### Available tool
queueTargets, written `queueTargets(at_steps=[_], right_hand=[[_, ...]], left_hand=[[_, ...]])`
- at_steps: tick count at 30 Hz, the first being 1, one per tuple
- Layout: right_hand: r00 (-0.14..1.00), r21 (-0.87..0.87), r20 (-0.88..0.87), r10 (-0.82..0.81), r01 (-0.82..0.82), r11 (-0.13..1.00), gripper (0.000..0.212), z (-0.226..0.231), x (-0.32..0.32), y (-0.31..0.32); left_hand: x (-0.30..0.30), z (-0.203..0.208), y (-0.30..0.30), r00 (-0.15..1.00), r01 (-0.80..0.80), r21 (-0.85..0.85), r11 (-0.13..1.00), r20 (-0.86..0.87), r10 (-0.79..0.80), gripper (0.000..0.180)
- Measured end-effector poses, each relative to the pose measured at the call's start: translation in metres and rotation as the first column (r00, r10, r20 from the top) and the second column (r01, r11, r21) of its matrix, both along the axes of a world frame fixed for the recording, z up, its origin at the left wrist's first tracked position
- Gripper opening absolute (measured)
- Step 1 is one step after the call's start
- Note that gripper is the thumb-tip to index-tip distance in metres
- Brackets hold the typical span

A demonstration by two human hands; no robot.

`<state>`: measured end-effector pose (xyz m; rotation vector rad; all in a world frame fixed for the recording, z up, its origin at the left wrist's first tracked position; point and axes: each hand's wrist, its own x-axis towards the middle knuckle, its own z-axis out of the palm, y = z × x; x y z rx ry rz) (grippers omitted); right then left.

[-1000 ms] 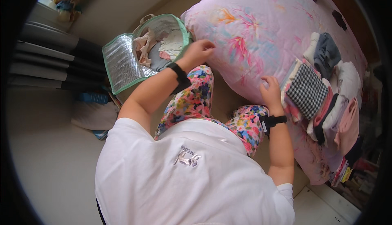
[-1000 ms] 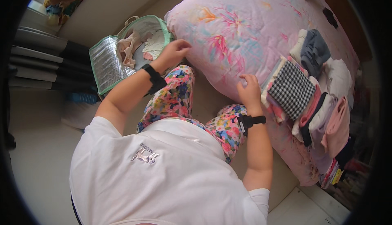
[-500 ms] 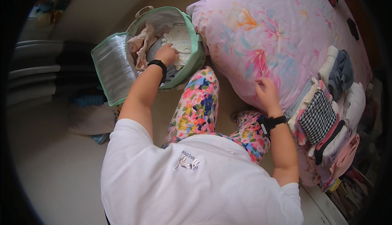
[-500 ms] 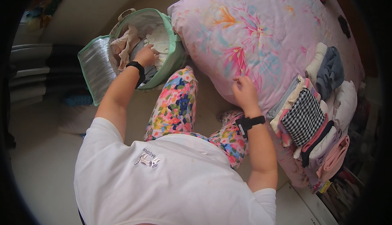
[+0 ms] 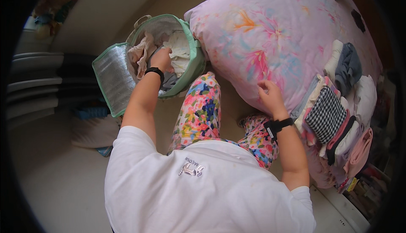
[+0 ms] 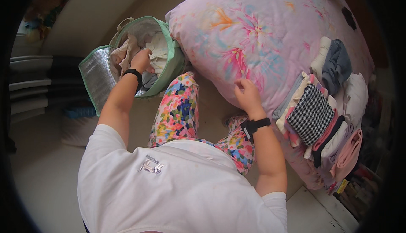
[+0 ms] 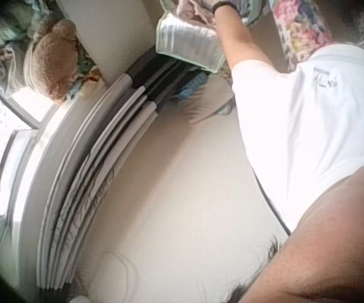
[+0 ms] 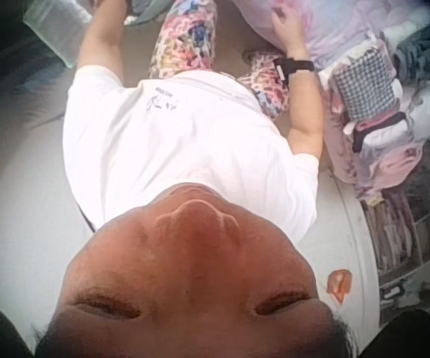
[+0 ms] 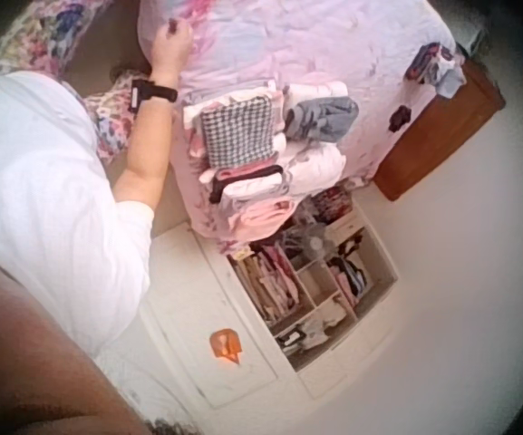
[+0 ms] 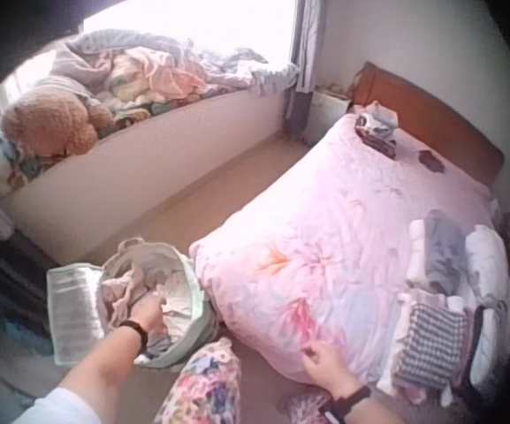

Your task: The person sits on the floor and folds various baby clothes, including a striped cardigan, checkered shorts, and a white shirt, placing each folded item on a bed.

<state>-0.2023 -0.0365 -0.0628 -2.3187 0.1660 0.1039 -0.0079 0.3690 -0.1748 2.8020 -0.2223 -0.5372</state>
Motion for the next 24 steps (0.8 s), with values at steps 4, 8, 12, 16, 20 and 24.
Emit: queueTargets(at_steps=[4,8,12,16,20,24], right_hand=[[1.0,0.03,-0.013,-0.024,0.024,0.999,0.02,0.0,-0.015,-0.002],[0.998,0.028,-0.056,-0.025,0.026,0.999,0.02,-0.004,-0.019,-0.005],[0.996,0.014,-0.08,-0.039,0.041,0.999,0.02,-0.008,-0.015,-0.006],[0.988,0.033,-0.142,-0.053,0.058,0.998,0.02,-0.013,-0.006,-0.004],[0.989,0.113,-0.139,-0.054,0.07,0.991,0.021,-0.013,0.001,-0.002],[0.997,0.18,-0.067,-0.044,0.056,0.982,0.021,-0.004,-0.002,-0.002]], left_hand=[[-0.008,-0.004,-0.002,0.995,0.091,0.11,0.99,0.026,-0.095,0.047],[-0.009,-0.003,-0.006,0.998,0.063,0.135,0.989,-0.008,-0.062,0.044],[-0.001,-0.009,-0.006,0.996,0.086,0.24,0.967,-0.01,-0.086,0.043],[0.012,-0.029,-0.006,0.985,-0.017,0.105,0.994,0.173,-0.002,0.028],[0.026,-0.019,0.007,0.894,-0.048,-0.226,0.973,0.424,0.143,0.019],[0.038,0.044,0.006,0.805,0.094,-0.421,0.902,0.566,0.18,0.019]])
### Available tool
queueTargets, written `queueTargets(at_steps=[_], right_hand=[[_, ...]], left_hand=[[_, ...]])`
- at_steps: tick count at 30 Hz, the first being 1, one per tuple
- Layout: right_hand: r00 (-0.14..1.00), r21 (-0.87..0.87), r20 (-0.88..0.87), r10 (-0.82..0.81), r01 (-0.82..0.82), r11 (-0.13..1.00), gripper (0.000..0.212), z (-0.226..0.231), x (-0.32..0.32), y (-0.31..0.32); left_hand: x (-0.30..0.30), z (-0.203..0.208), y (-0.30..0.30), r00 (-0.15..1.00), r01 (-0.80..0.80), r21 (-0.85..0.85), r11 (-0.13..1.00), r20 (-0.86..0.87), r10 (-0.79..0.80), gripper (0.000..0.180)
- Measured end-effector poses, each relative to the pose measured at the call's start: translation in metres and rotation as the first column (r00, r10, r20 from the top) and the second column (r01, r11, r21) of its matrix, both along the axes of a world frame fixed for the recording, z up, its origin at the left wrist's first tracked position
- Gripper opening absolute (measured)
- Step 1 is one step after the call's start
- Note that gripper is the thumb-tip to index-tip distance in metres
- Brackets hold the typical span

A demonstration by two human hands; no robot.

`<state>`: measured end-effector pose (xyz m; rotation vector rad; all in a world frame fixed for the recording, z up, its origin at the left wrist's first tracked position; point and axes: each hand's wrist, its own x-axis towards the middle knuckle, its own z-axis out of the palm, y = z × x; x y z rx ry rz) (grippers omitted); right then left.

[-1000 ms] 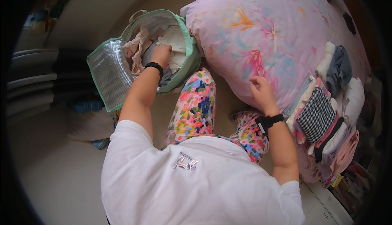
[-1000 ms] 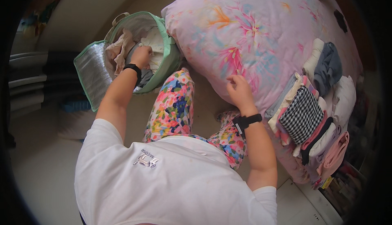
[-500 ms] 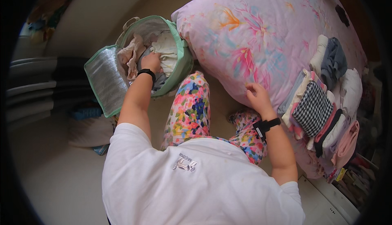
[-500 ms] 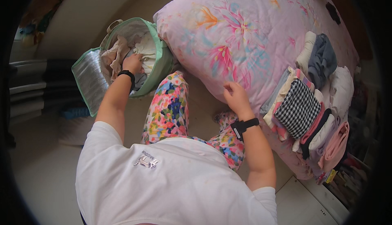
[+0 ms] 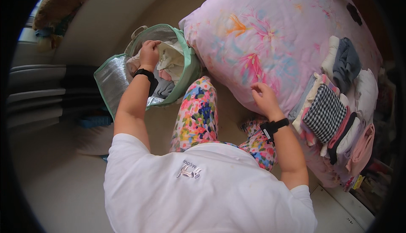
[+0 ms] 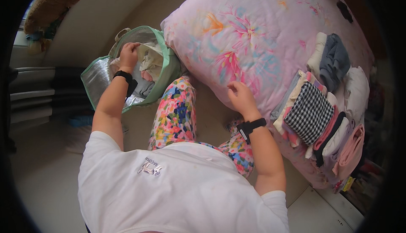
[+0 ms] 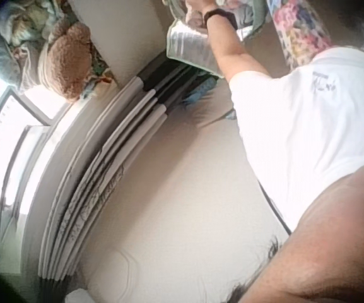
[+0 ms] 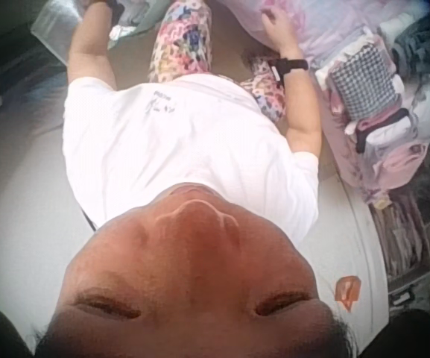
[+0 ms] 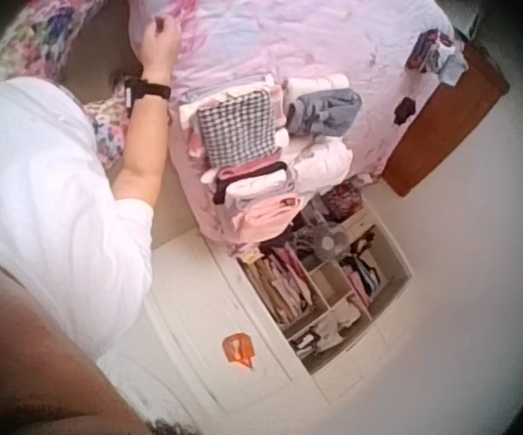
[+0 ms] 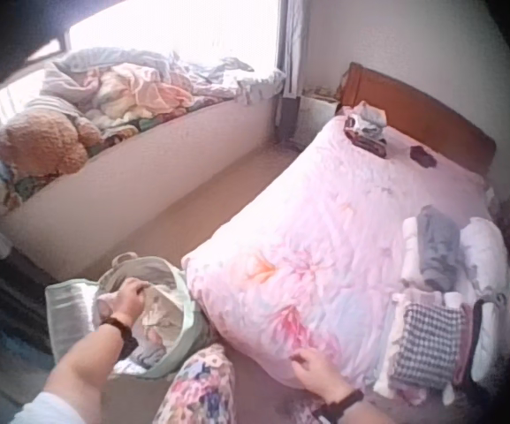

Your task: The person sits on the floor and folds various baby clothes, including a striped cardigan, checkered shorts, and a white shirt, placing each folded item on a bed.

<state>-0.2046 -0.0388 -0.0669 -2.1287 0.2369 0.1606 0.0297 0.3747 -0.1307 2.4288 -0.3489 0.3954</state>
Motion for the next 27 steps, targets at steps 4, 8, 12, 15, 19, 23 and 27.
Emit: queueTargets(at_steps=[4,8,12,15,19,23,27], right_hand=[[1.0,0.03,0.001,-0.02,0.02,0.999,0.022,0.016,-0.012,0.004],[0.991,0.073,0.133,-0.002,-0.008,0.997,0.023,0.04,-0.031,0.009],[0.967,0.045,0.255,0.028,-0.041,0.998,0.03,0.066,-0.048,0.019],[0.925,-0.041,0.377,0.043,-0.03,0.999,0.044,0.079,-0.061,0.029],[0.825,-0.169,0.565,-0.002,0.119,0.978,0.068,0.089,-0.082,0.032],[0.794,-0.108,0.577,-0.192,0.306,0.946,0.09,0.087,-0.096,0.019],[0.679,0.102,0.625,-0.386,0.419,0.902,0.104,0.073,-0.096,-0.005]], left_hand=[[-0.009,0.094,-0.024,0.996,0.078,-0.139,0.987,0.056,-0.071,0.02],[-0.039,0.188,-0.066,0.939,0.285,-0.125,0.95,0.234,-0.25,0.021],[-0.076,0.257,-0.111,0.841,0.471,-0.146,0.87,0.373,-0.393,0.025],[-0.098,0.295,-0.135,0.776,0.584,-0.202,0.786,0.422,-0.468,0.024],[-0.13,0.328,-0.157,0.698,0.716,-0.372,0.59,0.405,-0.591,0.025],[-0.165,0.342,-0.17,0.656,0.644,-0.638,0.423,0.176,-0.734,0.028],[-0.186,0.34,-0.182,0.582,0.599,-0.732,0.325,0.119,-0.804,0.028]])
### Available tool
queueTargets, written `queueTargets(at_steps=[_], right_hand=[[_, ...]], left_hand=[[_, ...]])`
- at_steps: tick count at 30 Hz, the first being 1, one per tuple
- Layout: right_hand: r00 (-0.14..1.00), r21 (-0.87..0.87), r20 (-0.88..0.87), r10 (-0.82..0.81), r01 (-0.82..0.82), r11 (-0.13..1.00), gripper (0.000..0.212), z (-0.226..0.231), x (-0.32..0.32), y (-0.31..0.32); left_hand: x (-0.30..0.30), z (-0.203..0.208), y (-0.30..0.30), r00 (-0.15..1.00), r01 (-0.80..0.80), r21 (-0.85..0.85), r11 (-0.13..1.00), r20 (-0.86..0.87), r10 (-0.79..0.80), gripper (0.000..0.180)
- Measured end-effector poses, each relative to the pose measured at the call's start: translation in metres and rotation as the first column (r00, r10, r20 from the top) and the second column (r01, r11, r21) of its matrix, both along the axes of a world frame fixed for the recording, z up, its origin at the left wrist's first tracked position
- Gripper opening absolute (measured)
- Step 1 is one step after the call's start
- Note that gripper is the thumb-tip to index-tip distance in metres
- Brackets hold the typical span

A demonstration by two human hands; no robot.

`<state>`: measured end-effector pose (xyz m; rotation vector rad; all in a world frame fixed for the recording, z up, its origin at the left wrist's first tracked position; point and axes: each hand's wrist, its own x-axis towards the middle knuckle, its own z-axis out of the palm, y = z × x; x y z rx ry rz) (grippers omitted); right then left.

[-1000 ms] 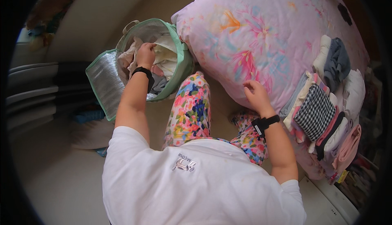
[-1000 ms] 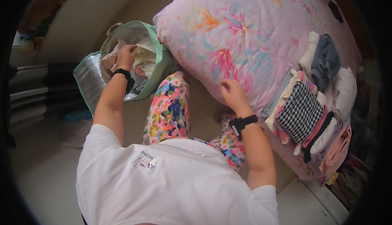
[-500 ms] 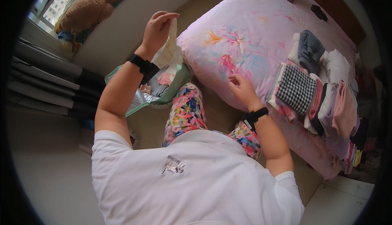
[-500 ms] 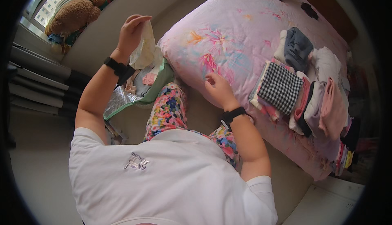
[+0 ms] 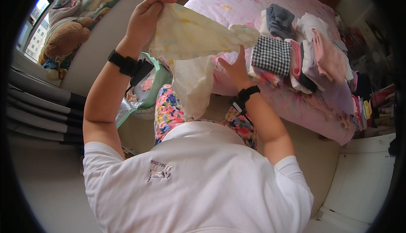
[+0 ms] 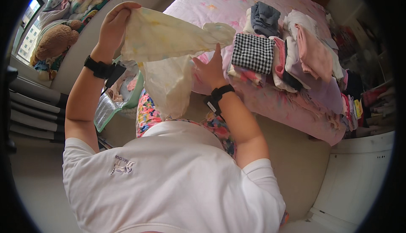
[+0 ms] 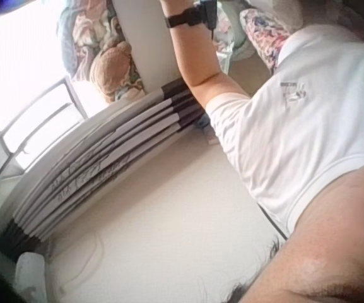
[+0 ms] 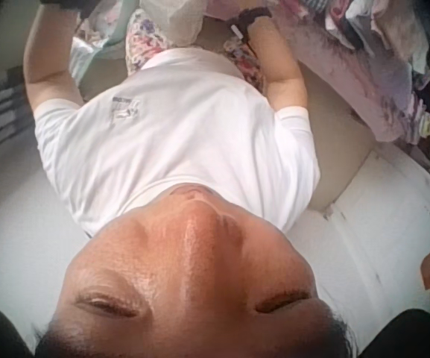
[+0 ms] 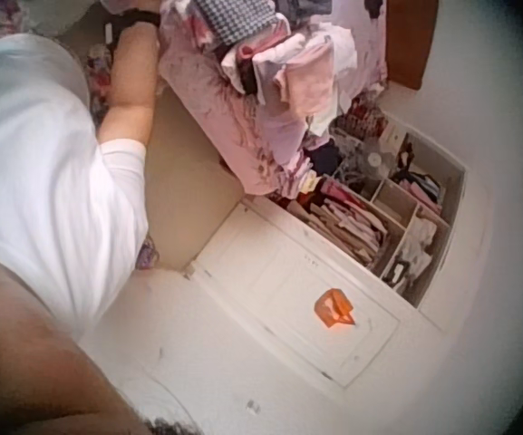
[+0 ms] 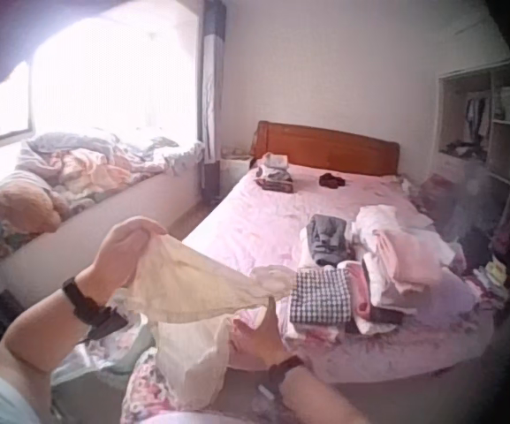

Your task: The person sits on the floor and folds various baby clothes, including a striped cardigan, checkered shorts, and a white shirt, placing each folded item on a bed.

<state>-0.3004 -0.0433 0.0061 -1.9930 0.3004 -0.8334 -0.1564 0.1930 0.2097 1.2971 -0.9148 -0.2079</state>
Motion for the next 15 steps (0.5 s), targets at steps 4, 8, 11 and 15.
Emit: queueTargets(at_steps=[4,8,11,15], right_hand=[[0.998,0.223,0.046,-0.031,0.02,0.975,0.105,-0.009,-0.001,-0.018],[0.949,0.555,-0.179,0.261,-0.122,0.823,0.101,0.0,-0.004,-0.025],[0.934,0.321,-0.252,0.255,-0.168,0.932,0.103,0.0,-0.001,-0.016],[0.964,0.045,-0.232,0.13,-0.123,0.991,0.105,-0.012,0.008,-0.002]], left_hand=[[-0.013,-0.004,-0.011,0.996,0.08,0.01,0.997,-0.025,-0.08,0.026],[-0.024,0.002,-0.017,0.983,0.182,0.05,0.982,-0.031,-0.18,0.025],[-0.033,0.011,-0.016,0.969,0.243,0.114,0.963,0.005,-0.245,0.025],[-0.049,0.025,-0.014,0.924,0.311,0.249,0.917,0.145,-0.353,0.026]])
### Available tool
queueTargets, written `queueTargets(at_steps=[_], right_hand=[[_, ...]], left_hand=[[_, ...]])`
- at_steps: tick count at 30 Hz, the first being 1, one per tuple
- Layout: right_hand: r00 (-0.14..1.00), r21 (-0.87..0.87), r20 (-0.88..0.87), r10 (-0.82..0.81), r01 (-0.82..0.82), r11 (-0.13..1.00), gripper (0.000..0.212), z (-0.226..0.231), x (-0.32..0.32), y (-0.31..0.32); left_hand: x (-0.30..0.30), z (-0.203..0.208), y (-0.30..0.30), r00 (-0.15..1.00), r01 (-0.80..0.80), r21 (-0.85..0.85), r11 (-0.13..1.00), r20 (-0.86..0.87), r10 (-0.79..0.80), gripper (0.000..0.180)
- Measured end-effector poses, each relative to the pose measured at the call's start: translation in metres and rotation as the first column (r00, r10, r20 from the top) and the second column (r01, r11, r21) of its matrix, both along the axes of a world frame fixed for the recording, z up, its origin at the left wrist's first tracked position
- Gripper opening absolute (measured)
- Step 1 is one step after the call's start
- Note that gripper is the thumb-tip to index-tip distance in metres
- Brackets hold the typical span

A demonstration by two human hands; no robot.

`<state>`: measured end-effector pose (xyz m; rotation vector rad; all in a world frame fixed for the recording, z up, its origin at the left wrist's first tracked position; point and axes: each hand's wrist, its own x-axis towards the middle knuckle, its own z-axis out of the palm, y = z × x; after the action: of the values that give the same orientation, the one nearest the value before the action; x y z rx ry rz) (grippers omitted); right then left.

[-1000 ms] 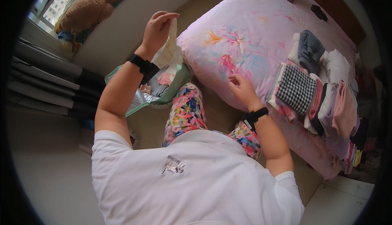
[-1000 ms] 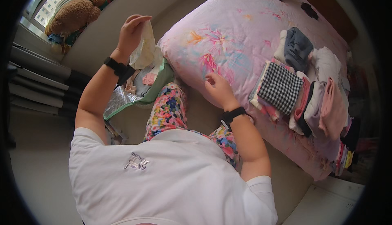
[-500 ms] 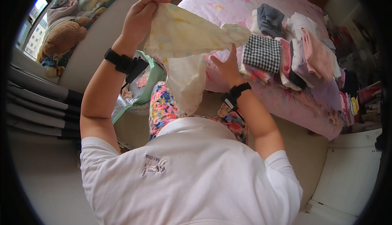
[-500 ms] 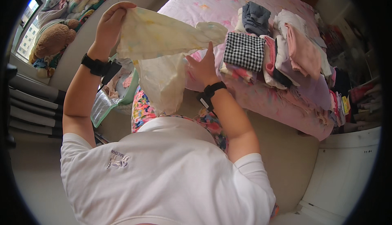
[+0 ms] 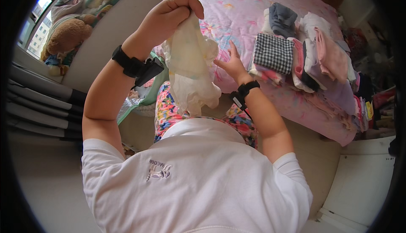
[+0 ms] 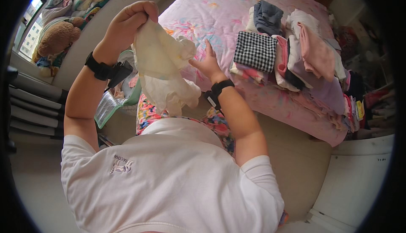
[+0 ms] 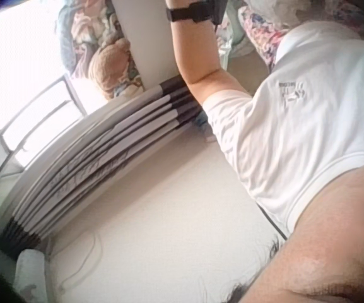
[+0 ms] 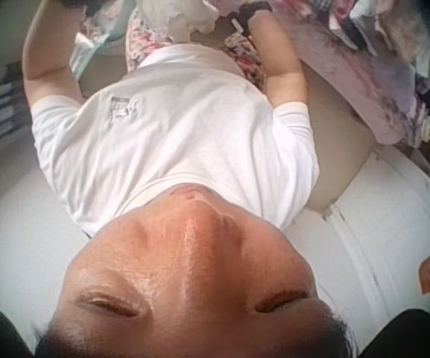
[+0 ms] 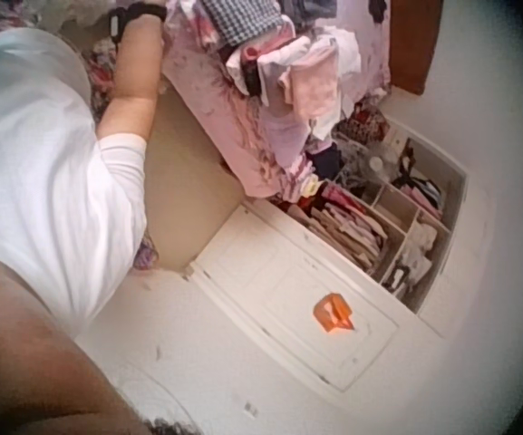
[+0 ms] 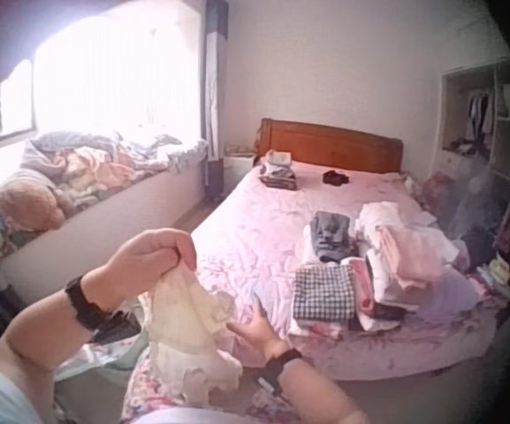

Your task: The person sits on the floor and folds various baby clothes, including a striped cardigan, checkered shorts, and a white shirt, placing each folded item on a bed.

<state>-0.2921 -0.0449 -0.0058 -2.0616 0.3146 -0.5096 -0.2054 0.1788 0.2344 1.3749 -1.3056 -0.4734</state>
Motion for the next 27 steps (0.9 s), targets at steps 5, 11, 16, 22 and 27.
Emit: queueTargets(at_steps=[5,11,16,22,27], right_hand=[[0.954,0.355,-0.106,0.281,-0.227,0.907,0.085,-0.01,0.012,0.011],[0.887,0.545,-0.085,0.454,-0.34,0.767,0.055,-0.007,0.009,0.026],[0.956,0.663,0.201,0.212,-0.292,0.689,0.03,0.009,0.013,0.014],[0.884,0.488,0.463,-0.068,-0.19,0.852,0.017,0.083,0.0,-0.036],[0.875,0.176,0.442,0.196,-0.299,0.938,0.016,0.129,-0.004,-0.02]], left_hand=[[-0.022,0.009,0.003,0.981,0.167,-0.03,0.985,0.103,-0.164,0.023],[-0.022,0.012,0.013,0.988,0.111,0.067,0.992,0.103,-0.117,0.017],[0.019,-0.002,0.033,0.986,-0.089,0.086,0.992,0.145,0.076,0.019],[0.096,-0.031,0.075,0.89,-0.451,0.341,0.825,0.104,0.444,0.021],[0.079,-0.059,0.043,0.798,-0.427,-0.045,0.903,0.451,0.4,0.063]])
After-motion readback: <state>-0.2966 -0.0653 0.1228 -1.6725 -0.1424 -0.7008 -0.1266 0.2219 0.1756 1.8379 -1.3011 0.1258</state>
